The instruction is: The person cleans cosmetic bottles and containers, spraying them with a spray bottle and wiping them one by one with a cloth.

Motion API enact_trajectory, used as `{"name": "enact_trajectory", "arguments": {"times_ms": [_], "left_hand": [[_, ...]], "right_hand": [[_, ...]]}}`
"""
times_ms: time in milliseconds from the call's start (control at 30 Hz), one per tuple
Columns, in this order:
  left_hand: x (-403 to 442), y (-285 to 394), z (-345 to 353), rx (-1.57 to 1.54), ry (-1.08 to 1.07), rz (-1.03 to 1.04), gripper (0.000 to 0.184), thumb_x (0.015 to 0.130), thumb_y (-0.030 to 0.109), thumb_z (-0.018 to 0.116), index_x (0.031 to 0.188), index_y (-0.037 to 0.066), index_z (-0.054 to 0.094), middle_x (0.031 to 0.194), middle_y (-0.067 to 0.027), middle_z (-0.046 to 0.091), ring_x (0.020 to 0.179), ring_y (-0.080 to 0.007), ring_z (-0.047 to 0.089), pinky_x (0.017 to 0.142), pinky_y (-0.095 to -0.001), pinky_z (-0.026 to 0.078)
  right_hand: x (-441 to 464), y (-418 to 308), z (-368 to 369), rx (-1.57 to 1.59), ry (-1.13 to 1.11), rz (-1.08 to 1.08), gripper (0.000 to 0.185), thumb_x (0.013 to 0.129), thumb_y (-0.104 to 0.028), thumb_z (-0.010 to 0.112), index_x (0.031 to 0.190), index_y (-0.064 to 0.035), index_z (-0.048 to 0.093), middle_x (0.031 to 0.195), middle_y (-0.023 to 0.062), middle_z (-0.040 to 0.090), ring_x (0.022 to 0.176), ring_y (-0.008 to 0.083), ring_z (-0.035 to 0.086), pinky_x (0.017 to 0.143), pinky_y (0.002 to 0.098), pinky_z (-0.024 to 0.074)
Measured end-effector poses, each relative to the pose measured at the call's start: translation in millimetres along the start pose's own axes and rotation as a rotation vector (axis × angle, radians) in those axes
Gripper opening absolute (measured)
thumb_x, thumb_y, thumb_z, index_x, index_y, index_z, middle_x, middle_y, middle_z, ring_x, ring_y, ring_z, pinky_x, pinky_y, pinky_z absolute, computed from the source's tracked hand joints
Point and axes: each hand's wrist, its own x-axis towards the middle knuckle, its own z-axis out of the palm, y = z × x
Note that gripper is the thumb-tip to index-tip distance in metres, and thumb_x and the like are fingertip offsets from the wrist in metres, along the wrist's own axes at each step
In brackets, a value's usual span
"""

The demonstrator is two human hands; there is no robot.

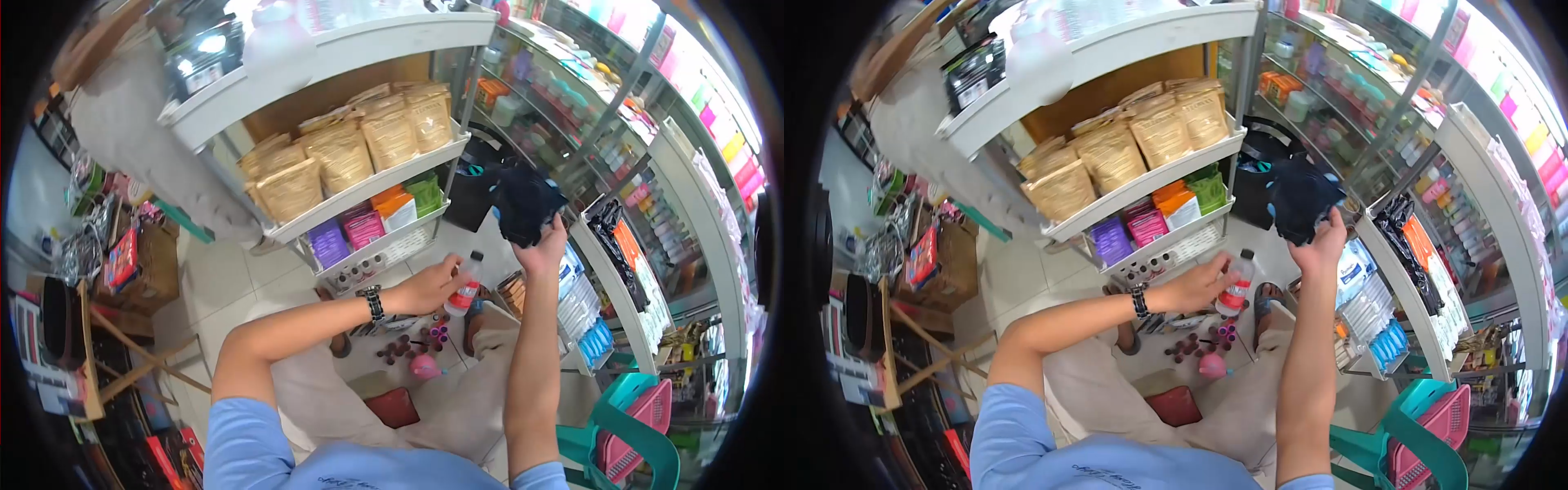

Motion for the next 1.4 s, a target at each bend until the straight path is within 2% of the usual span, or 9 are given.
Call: {"name": "enact_trajectory", "arguments": {"times_ms": [100,200,400,567,700,867,1067,1233,1400], "left_hand": [[-2.8,-9.9,-7.2,-0.405,0.12,-0.07,0.048,0.105,0.043,0.049,0.127,0.0,0.046,0.1,-0.0117,0.065,0.077,-0.0185,0.061,0.068,-0.032,0.051],[-13.3,6.9,-21.1,-0.744,0.021,-0.157,0.041,0.104,0.032,0.056,0.133,0.005,0.046,0.108,-0.0083,0.061,0.084,-0.0149,0.06,0.069,-0.0302,0.055],[-11.3,9.6,-14.9,-0.976,0.067,0.087,0.045,0.098,0.025,0.066,0.133,0.003,0.047,0.107,-0.0121,0.061,0.083,-0.0131,0.062,0.069,-0.0266,0.054],[-16.5,24.3,-11.3,-0.534,0.217,0.007,0.043,0.091,0.015,0.071,0.127,0.006,0.05,0.11,-0.0106,0.06,0.087,-0.0178,0.063,0.071,-0.0316,0.054],[-15.6,16.4,2.4,0.139,0.658,0.302,0.044,0.086,0.008,0.071,0.124,0.008,0.05,0.114,-0.007,0.06,0.092,-0.02,0.063,0.079,-0.0339,0.052],[-11.8,18.6,0.0,0.22,0.76,0.295,0.044,0.083,0.01,0.072,0.121,0.009,0.05,0.115,-0.007,0.06,0.096,-0.0204,0.062,0.079,-0.0349,0.05],[-0.9,17.7,4.8,-0.005,0.737,0.389,0.032,0.091,0.017,0.066,0.117,0.008,0.049,0.105,-0.0098,0.061,0.086,-0.0271,0.062,0.073,-0.0373,0.05],[-8.6,23.5,-7.0,-0.11,0.291,0.009,0.029,0.101,0.029,0.056,0.118,0.007,0.049,0.096,-0.0085,0.062,0.072,-0.027,0.06,0.067,-0.039,0.049],[-1.4,14.3,-6.6,-0.525,0.212,0.023,0.037,0.106,0.039,0.045,0.119,0.005,0.049,0.086,-0.0099,0.061,0.062,-0.0258,0.057,0.061,-0.0391,0.047]], "right_hand": [[-15.3,2.4,9.7,-0.008,0.26,-0.231,0.038,0.101,-0.033,0.05,0.122,-0.0051,0.066,0.124,0.0114,0.069,0.118,0.0295,0.063,0.103,0.0435,0.0472],[-24.4,12.6,14.1,-0.16,-0.147,-0.158,0.04,0.099,-0.036,0.056,0.123,-0.0058,0.066,0.122,0.0104,0.07,0.114,0.0284,0.066,0.101,0.0422,0.0491],[-36.3,20.7,1.3,-0.284,0.074,-0.096,0.044,0.096,-0.042,0.06,0.123,-0.0079,0.067,0.117,0.0086,0.072,0.101,0.0252,0.069,0.09,0.0361,0.0532],[-38.0,66.6,6.2,-0.525,0.104,-0.132,0.042,0.1,-0.039,0.055,0.123,-0.0056,0.063,0.114,0.0098,0.07,0.099,0.0217,0.067,0.089,0.0343,0.052],[-35.1,90.9,8.5,-0.929,0.183,-0.375,0.044,0.102,-0.04,0.054,0.124,-0.0029,0.06,0.109,0.0104,0.069,0.093,0.0172,0.065,0.084,0.0296,0.0503],[-34.2,117.9,7.9,-1.115,0.193,-0.538,0.045,0.104,-0.042,0.051,0.124,-0.0024,0.059,0.106,0.0103,0.069,0.089,0.0167,0.064,0.082,0.0275,0.0499],[-30.7,109.5,23.8,-1.081,0.45,-0.67,0.048,0.104,-0.044,0.049,0.127,-0.0027,0.057,0.106,0.011,0.069,0.086,0.0168,0.064,0.08,0.0271,0.0497],[-27.9,92.5,12.0,-1.033,0.457,-0.652,0.048,0.104,-0.044,0.048,0.125,-0.0024,0.058,0.105,0.0109,0.068,0.087,0.0184,0.067,0.074,0.0255,0.0516],[-43.2,110.6,39.8,-0.389,0.081,-0.432,0.047,0.105,-0.043,0.045,0.125,-0.0031,0.057,0.106,0.0133,0.069,0.087,0.0194,0.068,0.073,0.0269,0.0523]]}}
